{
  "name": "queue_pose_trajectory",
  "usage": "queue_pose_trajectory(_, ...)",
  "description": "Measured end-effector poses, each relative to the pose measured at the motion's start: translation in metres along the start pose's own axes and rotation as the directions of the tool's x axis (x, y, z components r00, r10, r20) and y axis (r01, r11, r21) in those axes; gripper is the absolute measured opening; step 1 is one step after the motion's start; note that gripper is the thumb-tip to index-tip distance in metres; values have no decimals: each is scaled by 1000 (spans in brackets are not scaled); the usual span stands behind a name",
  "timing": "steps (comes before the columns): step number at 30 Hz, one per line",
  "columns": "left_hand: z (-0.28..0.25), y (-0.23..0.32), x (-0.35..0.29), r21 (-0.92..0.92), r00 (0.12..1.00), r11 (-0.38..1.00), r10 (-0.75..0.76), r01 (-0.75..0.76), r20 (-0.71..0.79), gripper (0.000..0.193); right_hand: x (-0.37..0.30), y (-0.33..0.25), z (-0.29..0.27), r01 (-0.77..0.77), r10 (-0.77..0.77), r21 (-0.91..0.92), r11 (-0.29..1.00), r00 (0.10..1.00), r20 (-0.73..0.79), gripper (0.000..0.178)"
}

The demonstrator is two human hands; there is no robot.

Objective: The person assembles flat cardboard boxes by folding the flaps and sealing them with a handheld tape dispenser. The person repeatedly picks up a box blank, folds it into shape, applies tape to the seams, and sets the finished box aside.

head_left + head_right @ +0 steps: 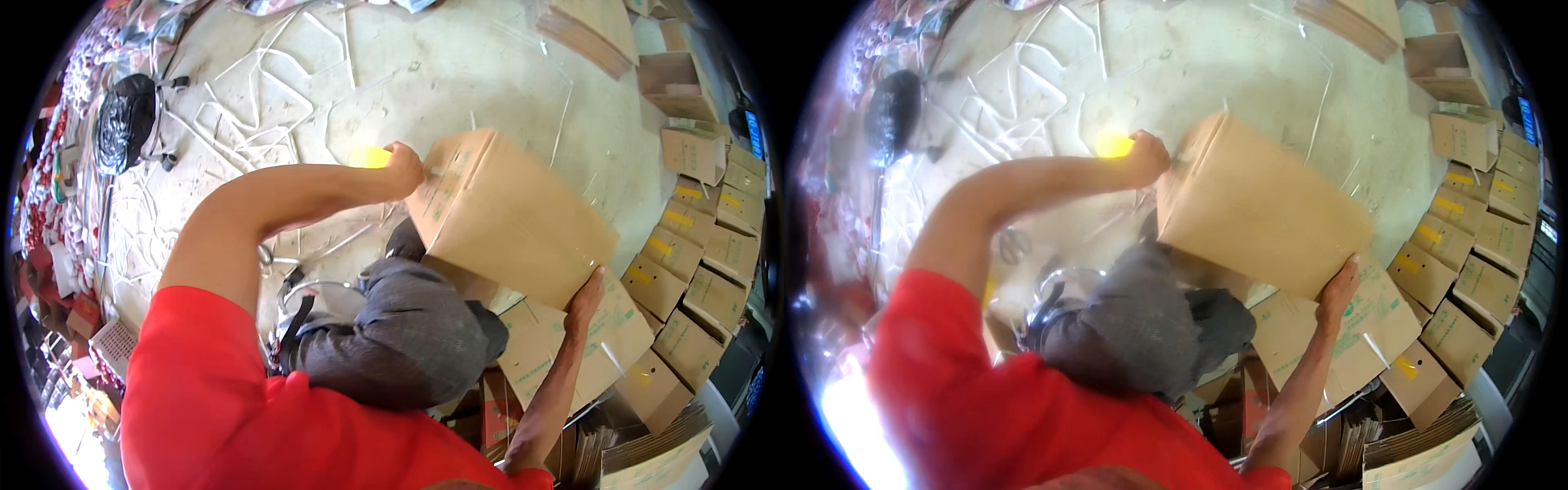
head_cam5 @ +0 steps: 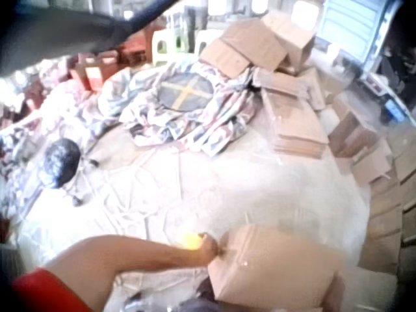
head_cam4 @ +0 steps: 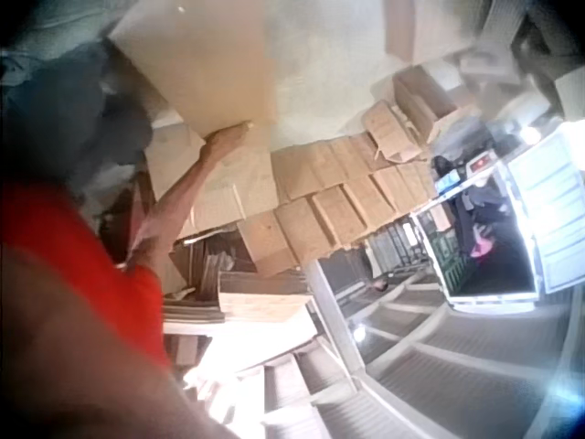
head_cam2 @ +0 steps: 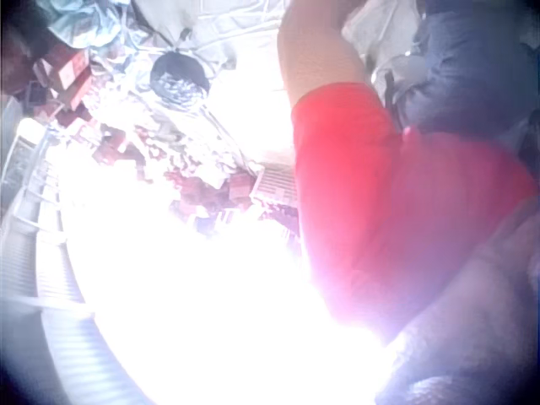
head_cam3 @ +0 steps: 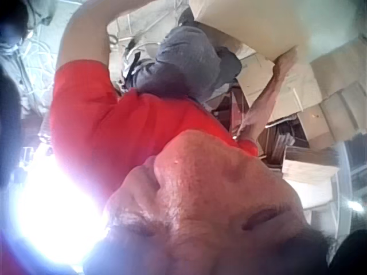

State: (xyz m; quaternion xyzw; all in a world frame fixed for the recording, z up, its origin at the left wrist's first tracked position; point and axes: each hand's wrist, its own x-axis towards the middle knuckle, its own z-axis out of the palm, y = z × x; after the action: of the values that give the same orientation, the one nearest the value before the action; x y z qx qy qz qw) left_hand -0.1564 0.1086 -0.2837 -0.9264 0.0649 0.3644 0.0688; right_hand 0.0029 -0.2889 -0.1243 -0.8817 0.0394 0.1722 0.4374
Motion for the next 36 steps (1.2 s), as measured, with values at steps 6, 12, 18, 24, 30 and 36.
queue_pose_trajectory(6, 91, -7, -97, -300, 773, 946, -283, 126, -568, 66, -4, -11, 6, -10, 8, 50, 999, 999, 33, 64)
queue_pose_trajectory(12, 177, 18, -127, -530, 708, 808, -531, 257, -466, 71, -1, -8, 8, -1, -1, 90, 996, 1000, 15, 61)
queue_pose_trajectory(18, 93, 45, -134, -788, 632, 577, -697, 214, -339, 82, 5, 15, -24, -78, 79, 79, 994, 997, -4, 64)
queue_pose_trajectory(24, -122, 42, -63, -712, 431, 225, -663, -665, -612, 56, 22, 40, -48, -62, 63, 118, 991, 998, -9, 71)
queue_pose_trajectory(30, -64, 45, 61, -925, 454, 156, -835, -346, -310, 57, 35, 68, -63, -125, 145, 189, 974, 985, -98, 65)
queue_pose_trajectory(36, -40, 62, 4, -527, 925, -773, -372, -353, -73, 50, 45, 130, -94, 242, -295, -243, 939, 932, -211, 50)
